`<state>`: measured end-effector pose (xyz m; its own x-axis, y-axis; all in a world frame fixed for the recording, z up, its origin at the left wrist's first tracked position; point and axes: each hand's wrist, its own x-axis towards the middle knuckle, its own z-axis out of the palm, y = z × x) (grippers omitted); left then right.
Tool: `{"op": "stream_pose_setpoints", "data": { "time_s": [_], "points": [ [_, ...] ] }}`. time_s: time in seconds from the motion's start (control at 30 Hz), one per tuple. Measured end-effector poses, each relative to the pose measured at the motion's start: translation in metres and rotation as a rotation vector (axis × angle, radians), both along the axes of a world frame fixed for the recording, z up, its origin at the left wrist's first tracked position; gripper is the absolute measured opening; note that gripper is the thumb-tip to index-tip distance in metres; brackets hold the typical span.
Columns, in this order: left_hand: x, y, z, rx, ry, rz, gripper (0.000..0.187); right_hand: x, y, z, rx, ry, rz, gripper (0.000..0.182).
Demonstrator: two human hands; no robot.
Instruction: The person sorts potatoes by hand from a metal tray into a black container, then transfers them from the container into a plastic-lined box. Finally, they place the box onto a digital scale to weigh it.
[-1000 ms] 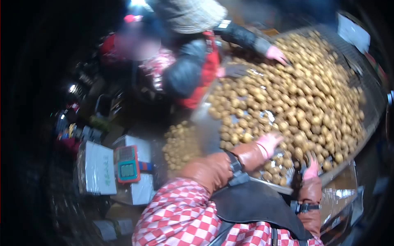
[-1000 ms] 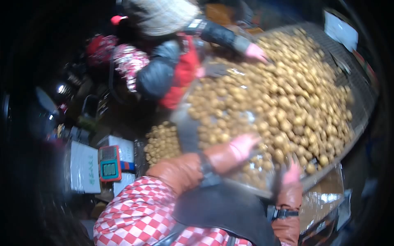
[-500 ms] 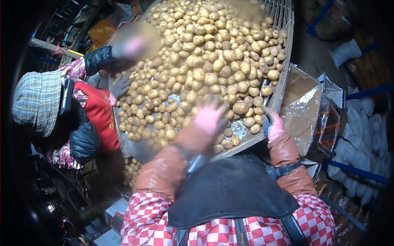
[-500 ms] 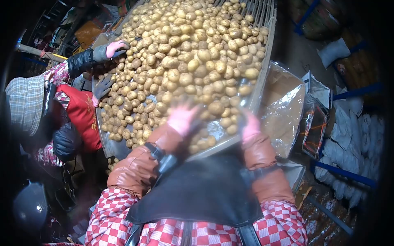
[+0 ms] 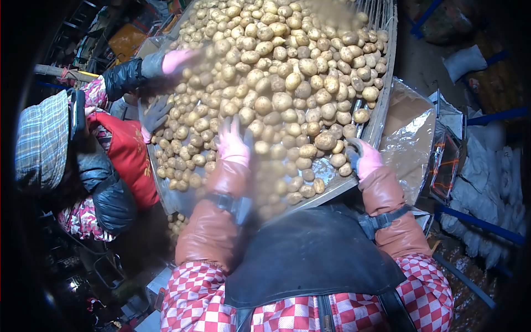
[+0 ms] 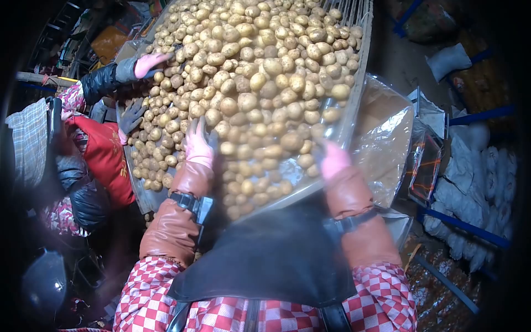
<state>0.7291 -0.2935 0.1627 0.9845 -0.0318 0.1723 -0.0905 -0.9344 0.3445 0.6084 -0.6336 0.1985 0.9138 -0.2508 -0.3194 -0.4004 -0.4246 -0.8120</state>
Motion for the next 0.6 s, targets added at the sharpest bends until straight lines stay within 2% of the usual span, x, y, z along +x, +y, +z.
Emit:
{"op": "stream_pose_setpoints", "data": {
  "time_s": [0.07,0.1,0.13,0.23,0.27,0.37,0.43,0.5,0.53,0.6],
  "points": [
    [-0.013,-0.014,0.005,0.032,-0.072,-0.051,0.054,0.011,0.019,0.008,-0.240,0.162,0.128,0.053],
    [-0.019,-0.023,0.007,0.049,-0.107,-0.075,0.054,0.018,0.023,-0.008,-0.582,0.216,0.300,0.061],
    [-0.024,-0.031,0.008,-0.040,-0.129,-0.107,0.050,0.024,0.033,-0.022,-0.676,0.285,0.340,0.071],
    [-0.026,-0.054,0.027,0.025,0.134,-0.201,0.046,0.039,0.048,-0.017,-0.744,0.324,0.314,0.072],
    [-0.036,-0.062,0.040,-0.017,0.135,-0.207,0.040,0.047,0.046,-0.019,-0.731,0.385,0.340,0.067],
    [-0.050,-0.040,0.020,0.061,-0.122,-0.346,0.034,0.043,0.017,0.000,-0.418,0.242,0.321,0.059],
    [-0.058,-0.032,0.026,-0.036,-0.083,-0.378,0.032,0.038,-0.013,-0.052,0.103,0.218,0.113,0.053],
    [-0.062,-0.029,0.032,-0.095,-0.012,-0.377,0.030,0.045,-0.010,0.020,0.619,0.533,-0.059,0.053],
    [-0.063,-0.028,0.034,-0.106,0.037,-0.357,0.030,0.034,-0.016,0.014,0.761,0.385,-0.019,0.049],
    [-0.064,-0.033,0.045,-0.124,0.058,-0.328,0.029,0.013,-0.010,0.004,0.770,0.076,0.115,0.045]
  ]
}}
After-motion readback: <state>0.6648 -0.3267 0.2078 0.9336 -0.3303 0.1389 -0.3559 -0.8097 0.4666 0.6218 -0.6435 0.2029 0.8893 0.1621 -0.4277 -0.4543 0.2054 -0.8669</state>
